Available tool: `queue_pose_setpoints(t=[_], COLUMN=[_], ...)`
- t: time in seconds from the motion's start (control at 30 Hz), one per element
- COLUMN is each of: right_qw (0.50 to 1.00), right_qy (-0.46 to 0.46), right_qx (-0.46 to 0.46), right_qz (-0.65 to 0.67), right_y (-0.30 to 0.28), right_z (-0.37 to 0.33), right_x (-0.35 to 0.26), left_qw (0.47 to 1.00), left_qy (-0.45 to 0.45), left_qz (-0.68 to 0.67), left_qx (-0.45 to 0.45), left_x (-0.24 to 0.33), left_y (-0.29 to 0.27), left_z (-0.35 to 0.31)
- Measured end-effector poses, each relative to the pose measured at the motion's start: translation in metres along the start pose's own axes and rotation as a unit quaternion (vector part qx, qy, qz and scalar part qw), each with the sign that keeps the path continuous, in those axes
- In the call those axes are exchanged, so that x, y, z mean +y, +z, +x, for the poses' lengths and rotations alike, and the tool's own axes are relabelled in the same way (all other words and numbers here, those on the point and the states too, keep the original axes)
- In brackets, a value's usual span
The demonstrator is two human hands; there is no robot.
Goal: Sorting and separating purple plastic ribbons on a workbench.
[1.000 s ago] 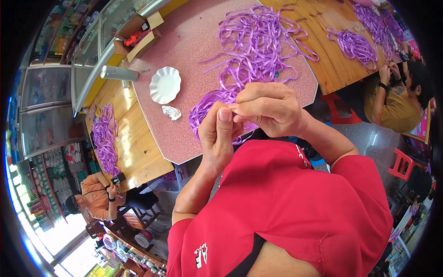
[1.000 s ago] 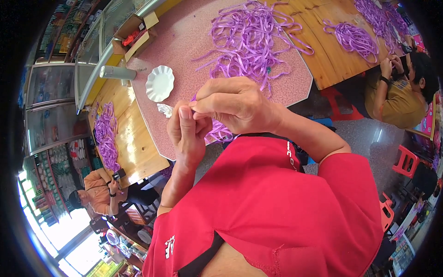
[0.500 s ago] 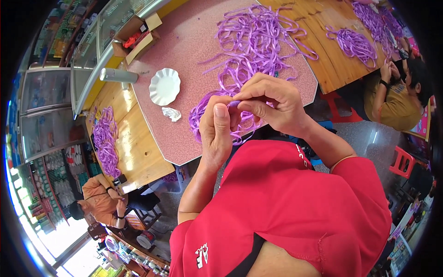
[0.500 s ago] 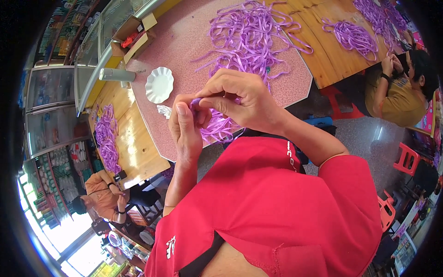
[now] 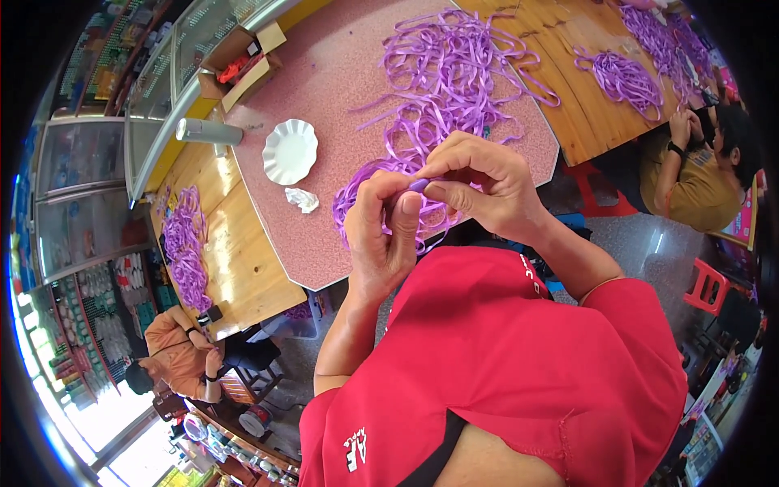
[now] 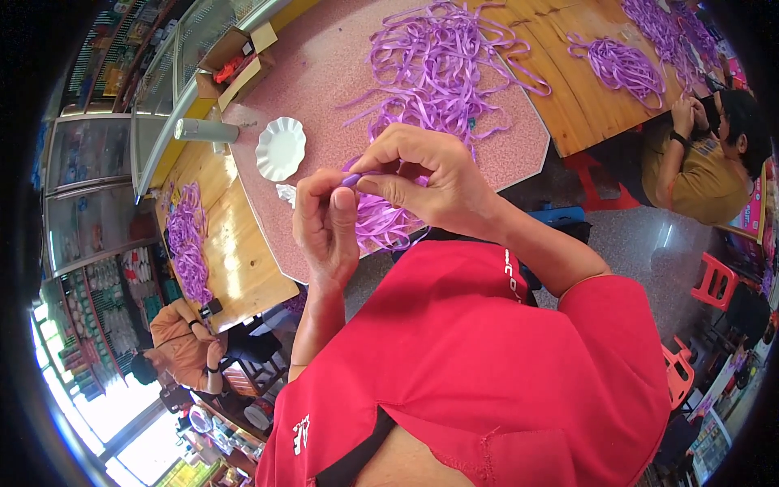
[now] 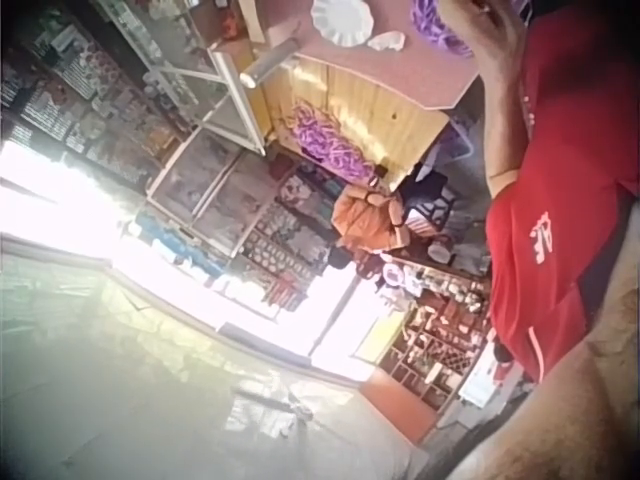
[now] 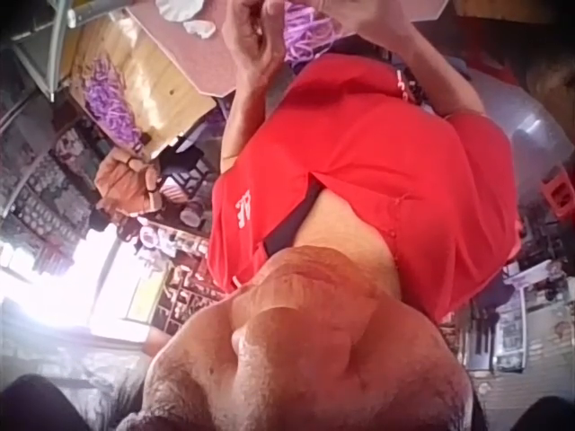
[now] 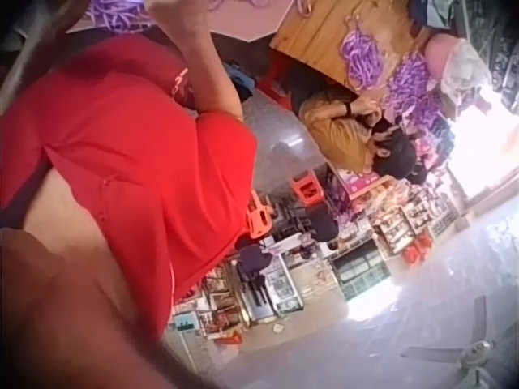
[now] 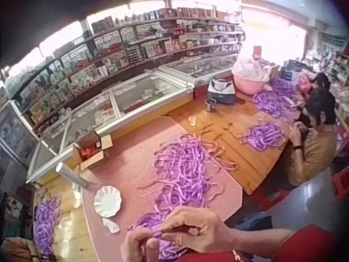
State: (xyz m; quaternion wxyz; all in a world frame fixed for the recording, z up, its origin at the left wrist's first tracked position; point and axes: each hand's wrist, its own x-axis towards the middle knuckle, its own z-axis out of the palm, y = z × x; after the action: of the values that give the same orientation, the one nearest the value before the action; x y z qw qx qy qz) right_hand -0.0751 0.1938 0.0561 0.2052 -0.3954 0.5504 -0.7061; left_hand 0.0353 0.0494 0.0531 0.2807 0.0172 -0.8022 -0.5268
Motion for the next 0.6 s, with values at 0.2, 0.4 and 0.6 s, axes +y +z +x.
queue_pose_setpoints(t=[0.2, 0.4, 0.6], right_qw=[0.997, 0.977, 0.936], right_qy=[-0.03, 0.101, 0.184], right_qx=[-0.017, 0.181, 0.152], right_qz=[-0.076, -0.055, -0.259], right_y=[-0.007, -0.054, -0.097], right_z=[0.004, 0.013, -0.027], right_x=[0.006, 0.068, 0.164], left_qw=[0.998, 0.981, 0.944], left_qy=[-0.057, -0.179, -0.166], left_qz=[-0.025, -0.05, 0.274], left_qx=[0.007, 0.06, 0.073], left_x=[-0.005, -0.053, -0.127], left_y=[-0.002, -0.032, -0.066], left_z=[0.0, -0.023, -0.071])
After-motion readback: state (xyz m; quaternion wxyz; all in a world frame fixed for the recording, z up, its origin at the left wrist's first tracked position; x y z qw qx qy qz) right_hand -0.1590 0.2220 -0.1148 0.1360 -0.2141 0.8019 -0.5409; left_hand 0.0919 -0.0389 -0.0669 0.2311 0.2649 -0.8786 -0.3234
